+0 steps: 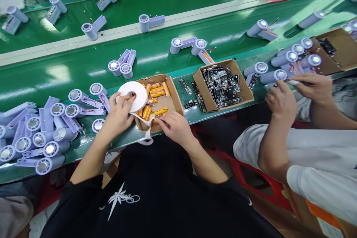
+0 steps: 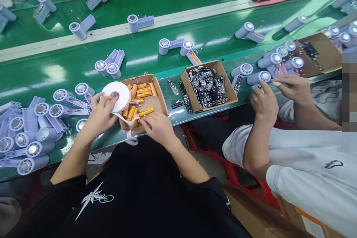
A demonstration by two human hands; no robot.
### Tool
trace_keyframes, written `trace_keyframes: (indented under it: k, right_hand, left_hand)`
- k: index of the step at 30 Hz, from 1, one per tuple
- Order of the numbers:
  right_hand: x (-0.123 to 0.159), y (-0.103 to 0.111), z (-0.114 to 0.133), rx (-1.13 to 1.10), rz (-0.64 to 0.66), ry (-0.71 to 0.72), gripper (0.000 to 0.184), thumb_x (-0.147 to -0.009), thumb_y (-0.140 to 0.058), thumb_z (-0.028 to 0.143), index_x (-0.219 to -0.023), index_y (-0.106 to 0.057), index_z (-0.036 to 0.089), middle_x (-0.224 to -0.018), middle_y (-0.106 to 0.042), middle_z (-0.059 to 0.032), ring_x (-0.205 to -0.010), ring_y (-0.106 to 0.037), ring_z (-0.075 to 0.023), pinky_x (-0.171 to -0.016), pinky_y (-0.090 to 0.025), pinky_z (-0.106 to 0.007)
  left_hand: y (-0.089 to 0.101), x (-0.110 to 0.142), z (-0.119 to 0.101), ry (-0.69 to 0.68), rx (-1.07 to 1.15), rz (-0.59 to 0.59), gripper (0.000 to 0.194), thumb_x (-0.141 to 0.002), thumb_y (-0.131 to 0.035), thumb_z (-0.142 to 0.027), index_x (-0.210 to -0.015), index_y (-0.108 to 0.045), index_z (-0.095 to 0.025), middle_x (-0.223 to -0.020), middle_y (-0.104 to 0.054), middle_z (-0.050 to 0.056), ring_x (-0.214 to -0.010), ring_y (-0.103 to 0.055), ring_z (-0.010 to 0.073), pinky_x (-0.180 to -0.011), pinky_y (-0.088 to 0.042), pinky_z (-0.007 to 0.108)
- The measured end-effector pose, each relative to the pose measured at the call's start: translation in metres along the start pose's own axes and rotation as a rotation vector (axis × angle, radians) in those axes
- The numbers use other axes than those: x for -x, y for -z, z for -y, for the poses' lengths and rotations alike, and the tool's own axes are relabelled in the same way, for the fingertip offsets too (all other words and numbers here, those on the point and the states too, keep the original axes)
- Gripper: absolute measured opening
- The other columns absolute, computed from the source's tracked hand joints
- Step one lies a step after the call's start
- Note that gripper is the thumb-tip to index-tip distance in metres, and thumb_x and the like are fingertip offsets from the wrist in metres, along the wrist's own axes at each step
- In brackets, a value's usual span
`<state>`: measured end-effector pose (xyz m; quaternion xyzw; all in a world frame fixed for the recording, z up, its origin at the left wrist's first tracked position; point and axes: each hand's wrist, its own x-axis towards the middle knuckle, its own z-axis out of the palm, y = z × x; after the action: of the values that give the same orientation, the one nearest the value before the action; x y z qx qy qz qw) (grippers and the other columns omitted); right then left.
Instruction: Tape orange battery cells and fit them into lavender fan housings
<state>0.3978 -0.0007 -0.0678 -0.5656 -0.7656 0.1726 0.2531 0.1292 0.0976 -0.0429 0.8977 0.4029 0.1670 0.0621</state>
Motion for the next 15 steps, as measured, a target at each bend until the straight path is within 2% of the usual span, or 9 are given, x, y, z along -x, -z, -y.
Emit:
trace_keyframes:
  k: [4,6,11,15]
  right_hand:
    - [-0.019,0.015,0.008,0.195,0.345,-0.101,0.034,-0.112,-0.057,0.040,-0.119,-0.082,0.018,-0.120,-0.081,-0.0136,-0.120,-0.069,-0.0292,-0.097,-0.056,-0.037]
    - [-0.030,0.018,0.015,0.239,0.453,-0.132,0.035,-0.112,-0.056,0.039,-0.124,-0.081,0.017,-0.126,-0.078,-0.0148,-0.127,-0.066,-0.0306,-0.098,-0.057,-0.037]
    - [-0.044,0.018,0.017,0.244,0.512,-0.164,0.033,-0.109,-0.058,0.037,-0.128,-0.078,0.020,-0.134,-0.073,-0.0153,-0.130,-0.065,-0.0321,-0.101,-0.059,-0.038]
    - [-0.040,0.023,0.007,0.183,0.565,-0.073,0.030,-0.109,-0.056,0.026,-0.127,-0.078,0.017,-0.133,-0.074,-0.0152,-0.131,-0.065,-0.0295,-0.110,-0.055,-0.037]
  left_hand:
    - [-0.005,-0.003,-0.003,0.004,0.011,0.022,0.061,-0.099,-0.061,-0.022,-0.159,-0.054,-0.016,-0.140,-0.060,0.020,-0.148,-0.037,0.0450,-0.127,-0.038,0.070]
    - [-0.006,-0.005,-0.005,0.002,0.011,0.025,0.059,-0.101,-0.062,-0.024,-0.159,-0.055,-0.016,-0.140,-0.061,0.020,-0.148,-0.038,0.0451,-0.127,-0.039,0.070]
    - [-0.006,-0.006,-0.006,0.018,0.004,0.035,0.056,-0.102,-0.063,-0.027,-0.156,-0.057,-0.016,-0.140,-0.061,0.019,-0.147,-0.039,0.0447,-0.127,-0.039,0.069]
    - [-0.006,-0.005,-0.005,0.014,0.006,0.040,0.055,-0.102,-0.062,-0.028,-0.156,-0.057,-0.016,-0.140,-0.061,0.019,-0.147,-0.039,0.0444,-0.127,-0.040,0.069]
